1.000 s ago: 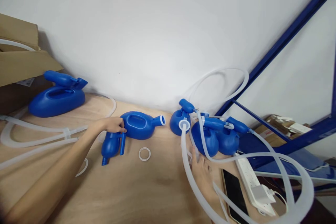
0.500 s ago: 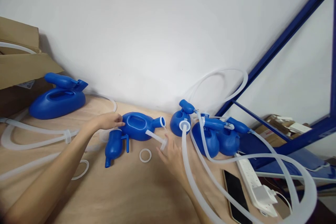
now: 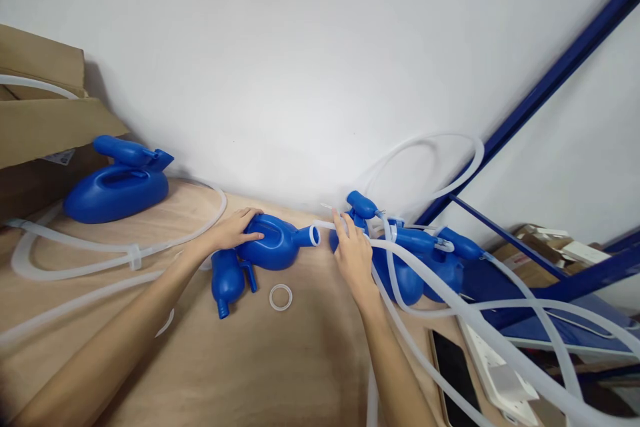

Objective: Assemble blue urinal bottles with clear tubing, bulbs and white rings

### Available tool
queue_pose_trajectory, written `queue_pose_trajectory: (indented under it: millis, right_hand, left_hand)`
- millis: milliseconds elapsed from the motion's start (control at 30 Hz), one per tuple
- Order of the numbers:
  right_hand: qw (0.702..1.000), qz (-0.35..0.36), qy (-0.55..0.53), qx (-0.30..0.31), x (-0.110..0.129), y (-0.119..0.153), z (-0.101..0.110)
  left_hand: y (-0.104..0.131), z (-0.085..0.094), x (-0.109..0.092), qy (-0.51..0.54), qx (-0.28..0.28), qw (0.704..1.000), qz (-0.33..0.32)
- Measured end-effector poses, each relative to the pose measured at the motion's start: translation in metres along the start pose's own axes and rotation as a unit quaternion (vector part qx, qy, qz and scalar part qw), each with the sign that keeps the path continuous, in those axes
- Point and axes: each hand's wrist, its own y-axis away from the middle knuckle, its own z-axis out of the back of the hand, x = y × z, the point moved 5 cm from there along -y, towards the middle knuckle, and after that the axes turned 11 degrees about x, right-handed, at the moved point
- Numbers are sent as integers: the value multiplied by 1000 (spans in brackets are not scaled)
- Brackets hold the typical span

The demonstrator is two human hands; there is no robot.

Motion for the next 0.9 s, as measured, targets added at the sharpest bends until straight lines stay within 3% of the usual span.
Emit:
queue_pose_trajectory:
  millis: [100, 167, 367, 533, 600, 767, 900]
  right_hand:
    - [997, -23, -53, -54, -9, 7, 3]
    - [997, -10, -55, -57, -9, 11, -1]
    - [997, 59, -52, 12, 16, 6, -35]
    - [968, 176, -159, 78, 34, -10, -52]
    - [956, 146, -246, 66, 33, -17, -58]
    - [930, -18, -366, 4, 30, -29, -77]
    - [931, -11, -365, -20, 37, -29, -83]
  left_hand:
    - [-1, 0, 4, 10, 11, 1000, -2]
    - [-1, -1, 4, 15, 17, 1000, -3]
    - [-1, -3, 4, 18, 27, 999, -3]
    - [0, -5, 5, 12, 28, 999, 12]
    - [0, -7, 6, 11, 29, 999, 18]
    - [-1, -10, 8, 20, 37, 999, 21]
    - [0, -10, 9, 30, 38, 999, 21]
